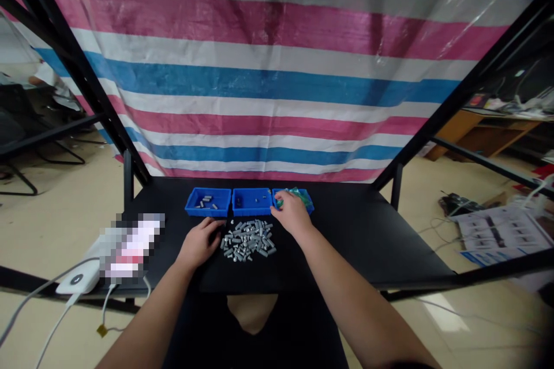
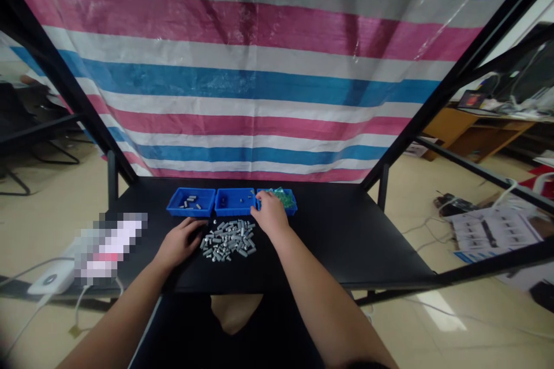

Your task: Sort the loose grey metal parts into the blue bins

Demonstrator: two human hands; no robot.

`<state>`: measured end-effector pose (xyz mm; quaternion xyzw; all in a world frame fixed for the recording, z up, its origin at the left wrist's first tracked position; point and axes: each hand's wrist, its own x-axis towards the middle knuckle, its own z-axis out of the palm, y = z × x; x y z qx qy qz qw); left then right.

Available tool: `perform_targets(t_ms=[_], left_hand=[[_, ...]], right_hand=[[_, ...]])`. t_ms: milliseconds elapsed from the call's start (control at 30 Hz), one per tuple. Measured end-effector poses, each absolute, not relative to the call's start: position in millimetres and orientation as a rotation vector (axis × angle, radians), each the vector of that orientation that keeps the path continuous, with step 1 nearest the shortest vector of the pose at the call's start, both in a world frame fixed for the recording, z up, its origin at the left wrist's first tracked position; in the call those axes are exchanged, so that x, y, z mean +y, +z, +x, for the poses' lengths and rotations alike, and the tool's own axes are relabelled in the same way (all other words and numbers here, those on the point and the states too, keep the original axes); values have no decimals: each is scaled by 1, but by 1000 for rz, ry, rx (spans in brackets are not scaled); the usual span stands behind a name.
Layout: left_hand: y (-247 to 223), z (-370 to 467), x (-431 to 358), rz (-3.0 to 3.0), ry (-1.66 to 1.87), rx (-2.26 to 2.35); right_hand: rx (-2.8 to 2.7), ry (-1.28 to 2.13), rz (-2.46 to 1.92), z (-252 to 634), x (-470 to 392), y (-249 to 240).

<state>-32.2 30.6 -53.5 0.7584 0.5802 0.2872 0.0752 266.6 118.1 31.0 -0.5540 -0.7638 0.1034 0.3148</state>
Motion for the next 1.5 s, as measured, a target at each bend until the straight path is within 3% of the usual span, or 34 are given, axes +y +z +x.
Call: perform_targets(t_ms=[233,433,567,700,1000,1167,1500], left_hand=[[-50,-26,36,2311,710,1827],[-5,-11,53,2278,539,1821],[28,10,76,2263,838,1805],[31,19,82,2284,1078,1767],[-17,14,63,2277,646,1848],[-16,18,68,2271,486,1879],[7,29,75,2419,750,1945]], right_hand=[[-2059,434,-1463,292,95,-22],[-1919,454,-1349,308,73,-60],[-1848,467,-1328,308,70,-61],[-1874,467,-1332,307,67,-56],[-2140,283,-1396,295,63,-44],[-2207,266,-1430,293,63,-43],[-2121,266,-1439,296,63,-49]])
